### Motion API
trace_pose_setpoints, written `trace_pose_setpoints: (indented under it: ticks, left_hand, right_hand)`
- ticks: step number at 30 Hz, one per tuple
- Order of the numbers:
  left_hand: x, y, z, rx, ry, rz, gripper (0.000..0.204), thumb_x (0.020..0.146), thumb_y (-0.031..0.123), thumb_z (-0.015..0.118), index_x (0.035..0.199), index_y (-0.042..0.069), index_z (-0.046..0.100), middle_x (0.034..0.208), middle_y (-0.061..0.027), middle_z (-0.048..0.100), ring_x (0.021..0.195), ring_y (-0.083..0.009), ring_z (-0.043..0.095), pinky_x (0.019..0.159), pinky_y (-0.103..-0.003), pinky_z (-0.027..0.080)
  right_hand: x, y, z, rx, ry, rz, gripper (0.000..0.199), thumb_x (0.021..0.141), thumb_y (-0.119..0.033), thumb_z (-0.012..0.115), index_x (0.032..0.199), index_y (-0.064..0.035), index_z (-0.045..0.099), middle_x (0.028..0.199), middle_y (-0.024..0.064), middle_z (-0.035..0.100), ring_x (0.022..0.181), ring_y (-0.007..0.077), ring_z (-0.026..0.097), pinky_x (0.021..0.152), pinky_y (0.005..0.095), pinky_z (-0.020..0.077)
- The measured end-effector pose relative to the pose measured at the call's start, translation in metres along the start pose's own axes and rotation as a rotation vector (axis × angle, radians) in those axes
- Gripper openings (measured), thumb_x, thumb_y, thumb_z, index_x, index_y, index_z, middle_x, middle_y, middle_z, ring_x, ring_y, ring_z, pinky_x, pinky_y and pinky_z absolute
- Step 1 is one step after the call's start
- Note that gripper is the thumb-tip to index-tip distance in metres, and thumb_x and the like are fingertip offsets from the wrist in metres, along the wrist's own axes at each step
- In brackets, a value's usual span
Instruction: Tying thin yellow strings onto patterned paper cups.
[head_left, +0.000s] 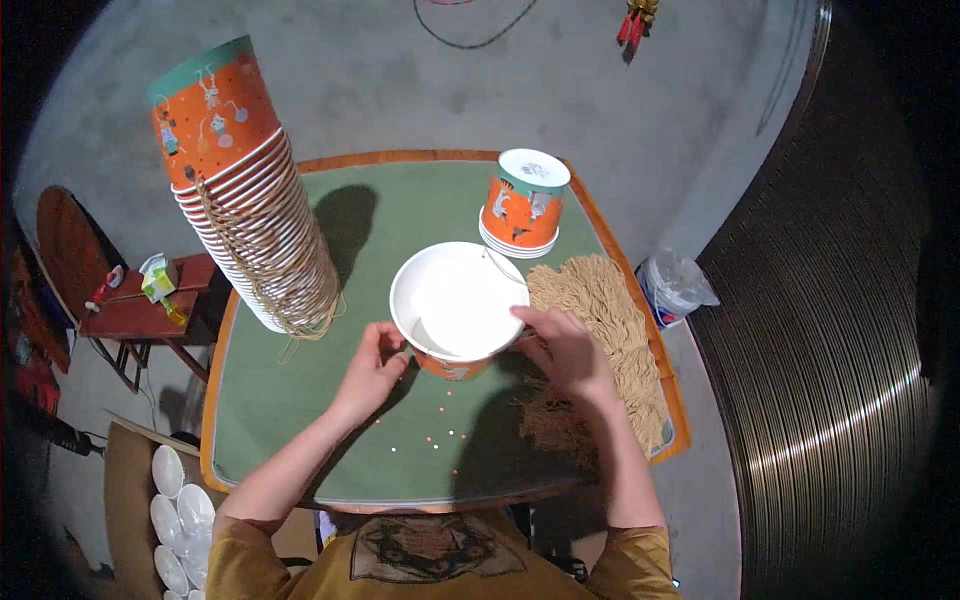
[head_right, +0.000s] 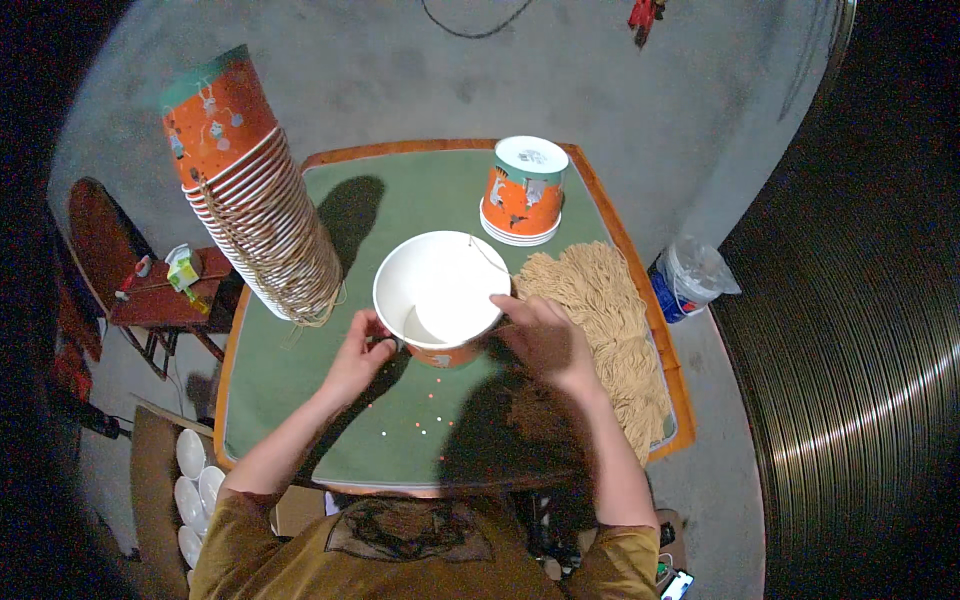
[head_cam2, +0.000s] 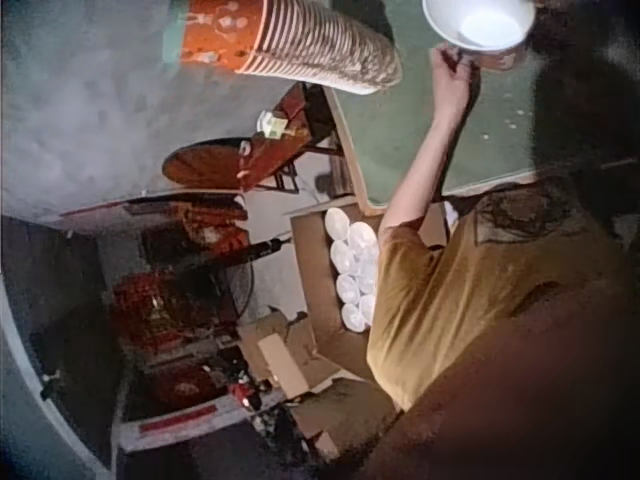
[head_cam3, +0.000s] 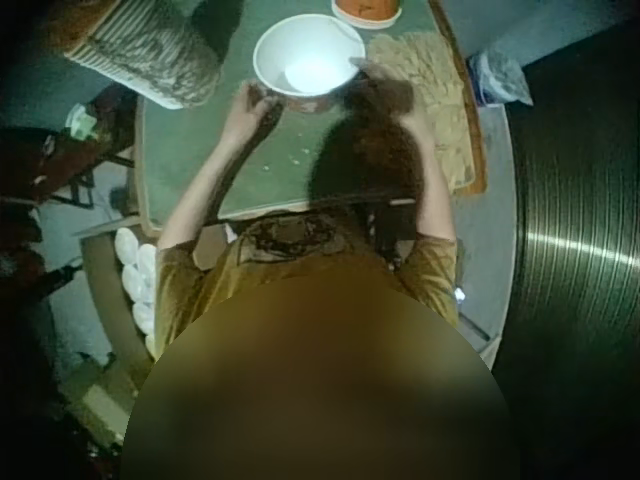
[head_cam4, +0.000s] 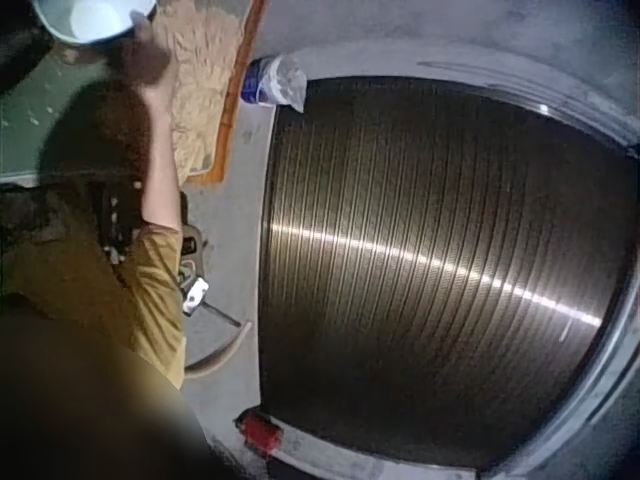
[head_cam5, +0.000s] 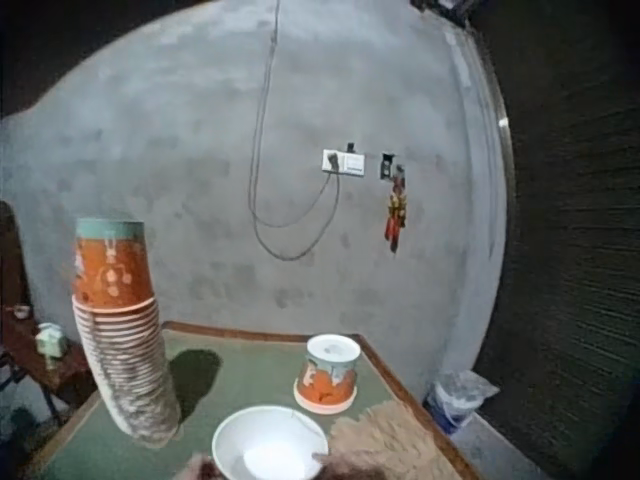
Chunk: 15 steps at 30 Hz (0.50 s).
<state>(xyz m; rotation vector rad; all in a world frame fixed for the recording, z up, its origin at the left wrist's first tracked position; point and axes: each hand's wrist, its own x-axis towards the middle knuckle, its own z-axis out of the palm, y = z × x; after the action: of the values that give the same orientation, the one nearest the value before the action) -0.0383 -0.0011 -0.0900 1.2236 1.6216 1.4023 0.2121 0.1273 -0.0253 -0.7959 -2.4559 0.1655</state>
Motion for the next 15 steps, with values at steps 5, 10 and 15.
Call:
trace_pose_setpoints:
  ticks: [5, 10, 15]
  left_hand:
    - [0.007, 0.010, -0.021, -0.054, -0.225, 0.220, 0.069, 0.085, 0.009, 0.059, 0.143, 0.007, 0.023, 0.140, -0.0124, 0.036, 0.130, -0.0257, 0.036, 0.104, -0.039, 0.035]
    - [0.000, 0.081, -0.080, 0.389, -0.238, 0.831, 0.121, 0.058, 0.055, 0.082, 0.149, 0.012, 0.015, 0.153, -0.0187, 0.015, 0.142, -0.0357, 0.017, 0.114, -0.047, 0.018]
    - [0.018, 0.171, -0.117, 0.420, -0.014, 1.204, 0.130, 0.047, 0.054, 0.087, 0.150, 0.028, 0.013, 0.153, -0.0238, 0.010, 0.140, -0.0429, 0.016, 0.111, -0.053, 0.020]
  right_hand:
    - [0.018, 0.007, 0.003, 0.541, 0.062, -0.050, 0.018, 0.082, -0.009, 0.067, 0.098, -0.0070, 0.058, 0.082, 0.0001, 0.057, 0.067, 0.0093, 0.055, 0.058, 0.0231, 0.0459]
    - [0.073, -0.019, -0.060, 1.286, -0.057, 0.387, 0.017, 0.092, -0.025, 0.060, 0.090, -0.0087, 0.057, 0.065, -0.0058, 0.048, 0.054, 0.0049, 0.046, 0.048, 0.0194, 0.0358]
    - [0.160, -0.061, -0.078, 1.492, -0.174, 0.327, 0.025, 0.095, -0.035, 0.056, 0.080, -0.0144, 0.054, 0.055, -0.0098, 0.037, 0.048, 0.0039, 0.038, 0.044, 0.0194, 0.0288]
